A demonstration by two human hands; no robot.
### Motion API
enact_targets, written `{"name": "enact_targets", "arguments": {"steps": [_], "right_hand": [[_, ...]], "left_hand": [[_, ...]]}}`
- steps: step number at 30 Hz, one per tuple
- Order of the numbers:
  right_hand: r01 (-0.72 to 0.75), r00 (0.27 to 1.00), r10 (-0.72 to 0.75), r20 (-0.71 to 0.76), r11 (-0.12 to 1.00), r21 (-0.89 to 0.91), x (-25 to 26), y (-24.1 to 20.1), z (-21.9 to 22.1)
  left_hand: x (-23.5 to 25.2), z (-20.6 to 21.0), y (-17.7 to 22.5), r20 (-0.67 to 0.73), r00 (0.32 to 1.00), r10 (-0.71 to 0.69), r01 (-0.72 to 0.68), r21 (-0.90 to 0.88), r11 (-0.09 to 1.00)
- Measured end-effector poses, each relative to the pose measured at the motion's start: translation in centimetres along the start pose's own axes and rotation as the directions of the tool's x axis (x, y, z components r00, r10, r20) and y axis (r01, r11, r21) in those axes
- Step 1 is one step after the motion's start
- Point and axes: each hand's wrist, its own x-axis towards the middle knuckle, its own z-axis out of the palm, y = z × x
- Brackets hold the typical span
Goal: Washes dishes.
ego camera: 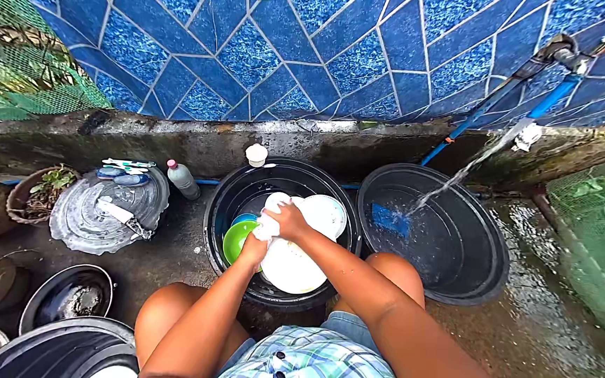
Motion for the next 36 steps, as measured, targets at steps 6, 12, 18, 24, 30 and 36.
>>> {"name": "enact_targets", "arguments": {"steps": [6, 12, 18, 24, 30, 36], "right_hand": [[-0.685, 0.725, 0.684, -0.083, 0.728, 0.015, 0.2, 4.5, -0.1], [-0.111, 0.988, 0.114, 0.103, 0.993, -0.033, -1.8, -0.5, 0.0], [-0.473, 0.879, 0.477, 0.002, 0.872, 0.125, -3.0, 0.2, -2.2], [-0.660, 0.747, 0.658, 0.093, 0.718, 0.223, -4.6, 4.4, -1.6], [-0.718, 0.633, 0.762, 0.138, 0.511, 0.472, -6.1, 7.2, 0.3], [-0.731, 0.668, 0.731, 0.136, 0.612, 0.301, -6.2, 6.6, 1.7]], "left_hand": [[0.5, -0.3, -0.3, -0.108, 0.994, 0.003, 0.000, 0.027, 1.000], [-1.3, -0.1, -0.5, 0.124, 0.992, -0.014, -0.009, 0.180, 0.984], [-3.2, -2.3, 0.4, -0.090, 0.993, 0.079, -0.063, 0.161, 0.985], [-4.6, -5.7, 3.9, -0.518, 0.850, 0.093, -0.194, -0.143, 0.971], [-10.5, -14.9, 8.0, -0.860, 0.469, 0.201, -0.541, -0.100, 0.835], [-22.5, -28.3, 4.7, -0.977, 0.110, 0.180, -0.507, 0.101, 0.856]]}}
